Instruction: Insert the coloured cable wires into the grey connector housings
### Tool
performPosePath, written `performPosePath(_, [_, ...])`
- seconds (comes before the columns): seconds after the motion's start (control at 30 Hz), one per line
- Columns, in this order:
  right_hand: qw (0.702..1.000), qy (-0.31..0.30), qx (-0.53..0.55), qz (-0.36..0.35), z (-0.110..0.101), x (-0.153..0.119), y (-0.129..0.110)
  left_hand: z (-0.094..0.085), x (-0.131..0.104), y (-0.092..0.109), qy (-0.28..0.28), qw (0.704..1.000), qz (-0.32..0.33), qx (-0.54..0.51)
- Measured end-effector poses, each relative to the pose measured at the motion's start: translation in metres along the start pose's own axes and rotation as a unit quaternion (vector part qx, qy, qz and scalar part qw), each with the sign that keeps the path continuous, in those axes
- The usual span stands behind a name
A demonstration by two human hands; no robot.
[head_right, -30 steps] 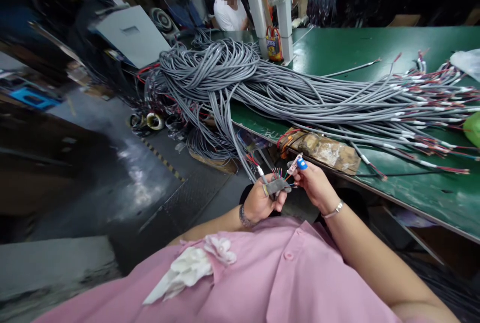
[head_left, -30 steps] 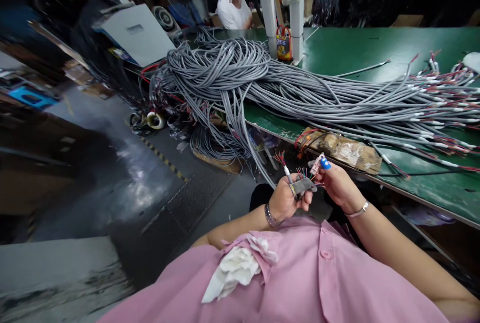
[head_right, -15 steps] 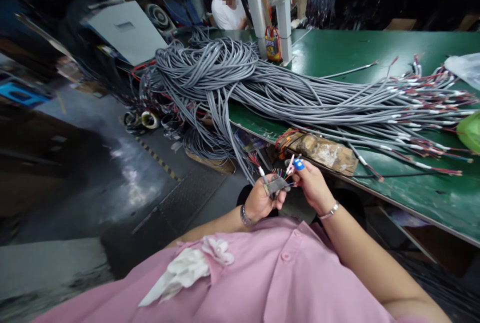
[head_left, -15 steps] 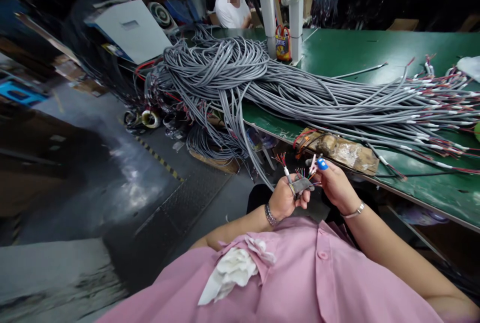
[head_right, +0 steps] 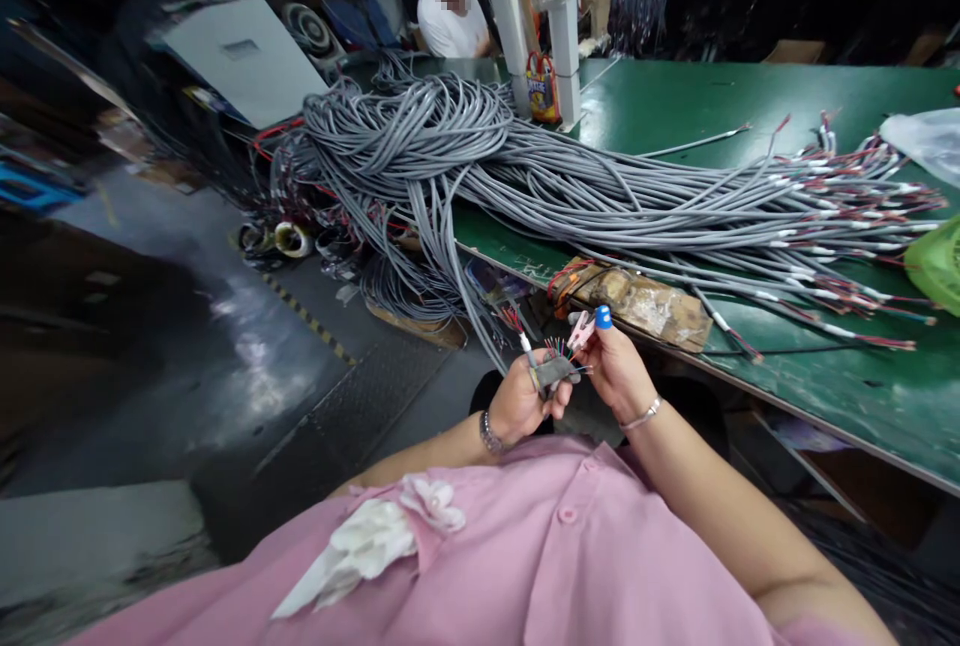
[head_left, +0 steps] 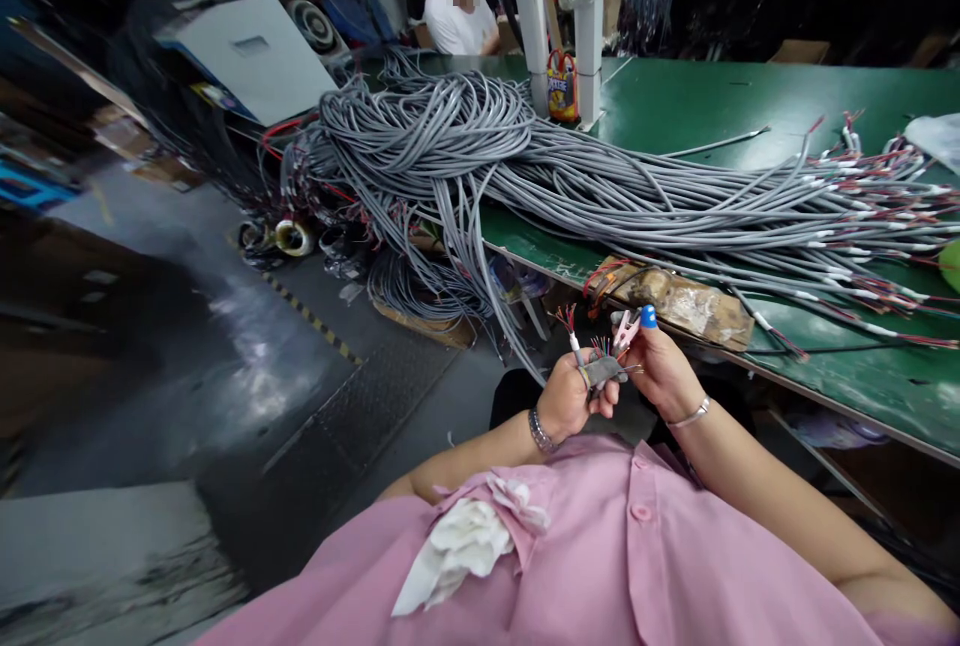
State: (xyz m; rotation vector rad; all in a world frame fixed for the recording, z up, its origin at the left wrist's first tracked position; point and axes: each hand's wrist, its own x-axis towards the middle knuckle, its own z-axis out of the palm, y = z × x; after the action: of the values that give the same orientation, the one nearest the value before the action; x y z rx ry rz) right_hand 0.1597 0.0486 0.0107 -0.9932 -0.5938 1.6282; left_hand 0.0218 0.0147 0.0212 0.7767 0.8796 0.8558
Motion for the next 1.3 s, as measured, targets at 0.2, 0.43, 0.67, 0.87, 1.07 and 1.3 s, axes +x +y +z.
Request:
performPosePath(0.2, [0.998, -0.04, 0.021, 0.038, -0.005, -0.002, 0.001, -0.004, -0.004, -0.002, -0.004, 1.0, 0.009, 0.005])
performPosePath(0.43, [0.995, -0.083, 0.014, 0.057, -0.007, -0.009, -0.005, -0.007, -0.014, -0.005, 0.026, 0.998, 0.053, 0.037])
performPosePath(0.67, [0.997, -0.072, 0.038, 0.01, -0.002, -0.01, -0.004, -0.002, -0.008, -0.003, 0.066, 0.991, 0.095, 0.07])
performPosePath(0.87, [0.994, -0.043, 0.091, 0.033, -0.002, -0.002, 0.004, 0.001, -0.005, -0.004, 0.07, 0.989, 0.1, 0.086])
performPosePath(1.07, [0.993, -0.012, 0.111, 0.027, 0.0, 0.001, 0.007, 0.002, -0.003, -0.006, 0.062, 0.988, 0.104, 0.1])
performPosePath(1.3, [0.987, -0.048, 0.144, 0.054, -0.005, -0.004, 0.008, -0.003, -0.008, -0.009, 0.06, 0.988, 0.103, 0.098])
